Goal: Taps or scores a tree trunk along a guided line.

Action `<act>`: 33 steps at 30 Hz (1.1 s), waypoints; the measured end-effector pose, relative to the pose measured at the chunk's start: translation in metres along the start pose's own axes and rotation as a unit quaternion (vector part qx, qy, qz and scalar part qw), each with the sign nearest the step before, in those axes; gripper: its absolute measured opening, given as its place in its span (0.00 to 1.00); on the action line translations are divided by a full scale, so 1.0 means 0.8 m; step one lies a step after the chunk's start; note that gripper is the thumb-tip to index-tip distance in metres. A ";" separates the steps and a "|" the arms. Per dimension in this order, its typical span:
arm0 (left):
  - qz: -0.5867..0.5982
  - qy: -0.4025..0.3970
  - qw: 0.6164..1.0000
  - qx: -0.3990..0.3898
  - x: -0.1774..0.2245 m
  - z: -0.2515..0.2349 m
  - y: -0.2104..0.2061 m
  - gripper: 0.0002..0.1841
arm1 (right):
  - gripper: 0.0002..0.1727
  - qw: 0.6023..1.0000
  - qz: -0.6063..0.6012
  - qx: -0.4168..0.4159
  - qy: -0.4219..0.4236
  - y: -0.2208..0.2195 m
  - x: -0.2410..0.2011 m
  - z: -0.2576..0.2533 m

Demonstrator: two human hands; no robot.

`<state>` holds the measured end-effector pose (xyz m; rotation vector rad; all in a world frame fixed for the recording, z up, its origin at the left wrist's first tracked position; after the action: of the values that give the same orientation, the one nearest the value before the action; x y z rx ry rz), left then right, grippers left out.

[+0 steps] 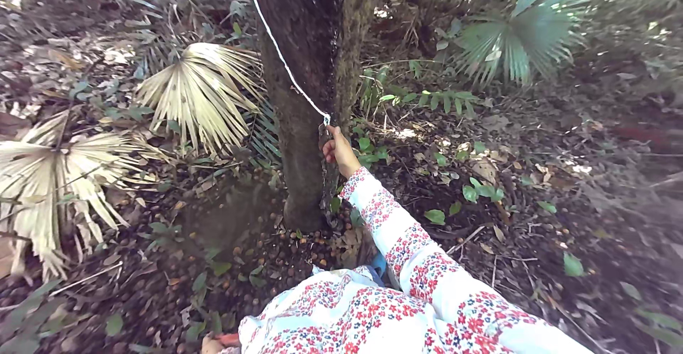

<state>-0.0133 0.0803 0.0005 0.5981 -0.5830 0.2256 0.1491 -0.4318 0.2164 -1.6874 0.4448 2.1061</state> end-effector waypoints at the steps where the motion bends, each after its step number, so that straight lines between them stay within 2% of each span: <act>1: -0.004 -0.002 1.000 -0.001 0.001 0.001 0.000 0.26 | 0.36 1.000 -0.009 0.001 -0.013 0.002 0.006 0.000; 5: 0.044 0.001 0.999 0.015 -0.004 -0.004 -0.002 0.24 | 0.42 0.997 -0.041 -0.002 -0.061 0.008 0.032 0.015; 11: 0.035 0.008 0.999 0.024 -0.004 0.001 0.001 0.26 | 0.41 0.991 -0.127 -0.010 -0.047 0.009 0.044 -0.006; 24: 0.091 0.009 0.996 0.017 -0.016 -0.020 0.002 0.23 | 0.41 0.988 -0.094 -0.024 -0.120 0.007 0.128 0.013; 30: 0.101 -0.015 0.995 0.016 -0.036 -0.055 0.002 0.21 | 0.41 0.994 -0.098 -0.022 -0.041 0.011 0.103 0.011; 33: 0.112 -0.008 0.993 0.021 -0.028 -0.042 0.003 0.18 | 0.42 0.992 -0.120 -0.023 -0.037 0.006 0.112 0.004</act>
<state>-0.0170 0.1011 -0.0341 0.5746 -0.6617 0.4455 0.1270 -0.4241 0.1298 -1.5927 0.1634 2.0079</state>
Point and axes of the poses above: each hand's wrist, its own z-axis away from the middle knuckle, its own y-axis out of the back of the hand, x = y × z, the point moved 6 cm from there along -z, towards the middle knuckle, and after that the axes turned 1 degree about -x, right-handed, at the moved point
